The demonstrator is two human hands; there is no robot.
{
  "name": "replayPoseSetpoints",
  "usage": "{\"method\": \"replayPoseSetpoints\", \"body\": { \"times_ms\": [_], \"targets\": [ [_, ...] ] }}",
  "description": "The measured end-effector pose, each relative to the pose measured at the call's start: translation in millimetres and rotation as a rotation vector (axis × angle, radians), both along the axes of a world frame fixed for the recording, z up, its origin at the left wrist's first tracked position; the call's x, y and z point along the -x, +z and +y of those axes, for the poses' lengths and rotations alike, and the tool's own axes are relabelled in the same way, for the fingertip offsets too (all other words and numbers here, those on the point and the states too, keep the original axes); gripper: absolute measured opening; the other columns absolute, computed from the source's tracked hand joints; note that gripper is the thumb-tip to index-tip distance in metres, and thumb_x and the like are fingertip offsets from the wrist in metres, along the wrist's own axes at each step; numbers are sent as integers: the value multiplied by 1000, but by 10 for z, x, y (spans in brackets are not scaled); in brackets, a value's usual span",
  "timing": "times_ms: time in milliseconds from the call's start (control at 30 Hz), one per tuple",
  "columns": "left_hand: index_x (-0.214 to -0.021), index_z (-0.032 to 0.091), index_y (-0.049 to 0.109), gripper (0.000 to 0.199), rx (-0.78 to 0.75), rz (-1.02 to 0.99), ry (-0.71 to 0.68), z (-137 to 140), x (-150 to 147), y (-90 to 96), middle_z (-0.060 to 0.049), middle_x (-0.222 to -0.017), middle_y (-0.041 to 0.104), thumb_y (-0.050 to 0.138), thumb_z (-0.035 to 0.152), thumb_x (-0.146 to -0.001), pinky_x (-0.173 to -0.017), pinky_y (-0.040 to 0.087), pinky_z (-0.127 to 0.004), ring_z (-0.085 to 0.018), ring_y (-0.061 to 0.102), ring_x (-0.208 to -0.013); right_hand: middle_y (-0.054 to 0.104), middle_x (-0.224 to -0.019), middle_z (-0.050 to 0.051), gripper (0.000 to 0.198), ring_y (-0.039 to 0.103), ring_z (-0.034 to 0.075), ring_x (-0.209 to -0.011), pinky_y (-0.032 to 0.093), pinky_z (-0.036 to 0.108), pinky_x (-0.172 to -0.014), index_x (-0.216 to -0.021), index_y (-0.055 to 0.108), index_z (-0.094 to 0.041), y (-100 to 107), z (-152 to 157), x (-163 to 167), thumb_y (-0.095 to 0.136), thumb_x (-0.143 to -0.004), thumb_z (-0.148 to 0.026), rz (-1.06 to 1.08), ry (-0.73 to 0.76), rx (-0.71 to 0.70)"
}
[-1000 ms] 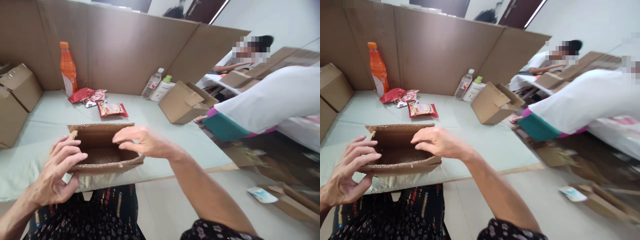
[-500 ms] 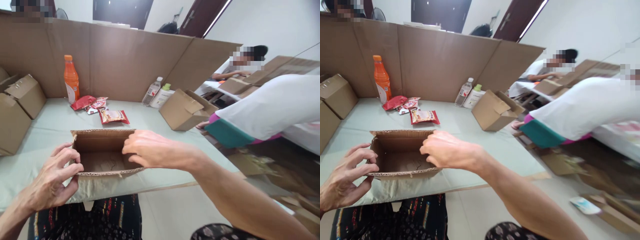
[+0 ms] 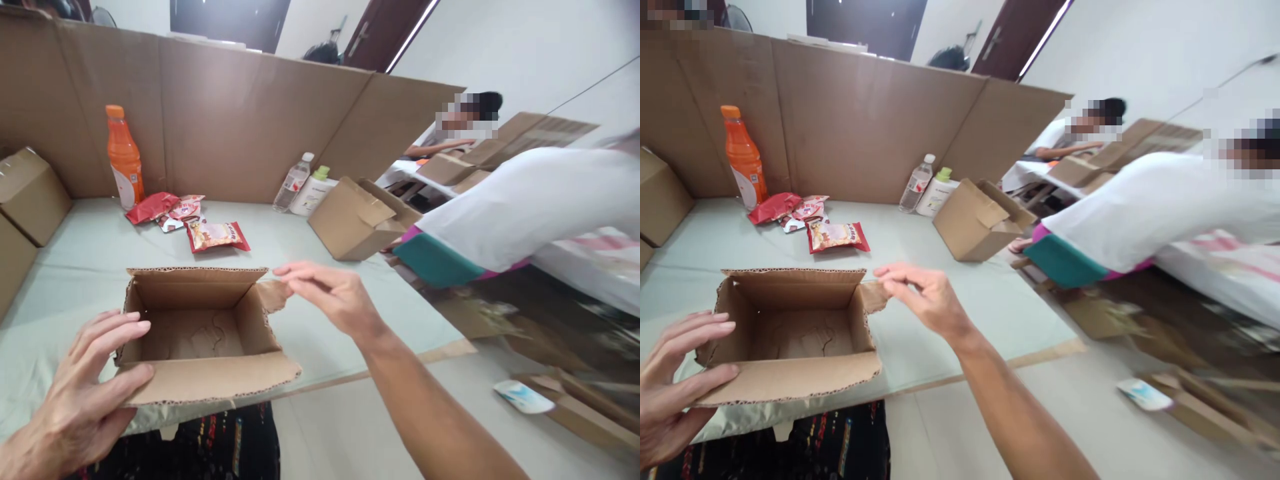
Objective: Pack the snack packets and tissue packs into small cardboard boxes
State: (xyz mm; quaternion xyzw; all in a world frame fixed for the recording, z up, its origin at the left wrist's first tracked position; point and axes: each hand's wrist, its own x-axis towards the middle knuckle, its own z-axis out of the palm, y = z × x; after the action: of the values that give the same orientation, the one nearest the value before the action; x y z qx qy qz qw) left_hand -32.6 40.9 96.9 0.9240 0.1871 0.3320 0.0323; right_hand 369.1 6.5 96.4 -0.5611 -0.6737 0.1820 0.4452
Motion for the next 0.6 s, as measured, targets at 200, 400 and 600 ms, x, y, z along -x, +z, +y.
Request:
{"method": "replayPoseSetpoints", "body": {
  "times_ms": [200,400,600],
  "targets": [
    [-110,21,66,42,21,14,11,-25,-9,-31,-14,-151,50,50,-6,-83,-116,44,-61,-36,44,-148,65,-147,16,48,59,35,-135,50,52,-109,-132,72,-17,-394,1295,66,69,-85,-24,-420,-99,70],
    [-111,20,66,46,50,33,39,-43,-22,13,-15,-152,48,52,-10,-79,-115,45,-63,-37,43,-149,68,-142,19,44,59,36,-134,41,51,-115,-128,74,-15,-762,2069,406,60,-86,-10,-570,-115,152],
    [-109,21,66,42,54,2,43,-30,-64,0,-14,-151,49,53,-8,-81,-112,50,-60,-38,45,-148,79,-121,9,35,74,26,-109,57,43,-97,-121,74,-18,-439,1854,0,46,-100,-19,-347,-245,86]
  ]
}}
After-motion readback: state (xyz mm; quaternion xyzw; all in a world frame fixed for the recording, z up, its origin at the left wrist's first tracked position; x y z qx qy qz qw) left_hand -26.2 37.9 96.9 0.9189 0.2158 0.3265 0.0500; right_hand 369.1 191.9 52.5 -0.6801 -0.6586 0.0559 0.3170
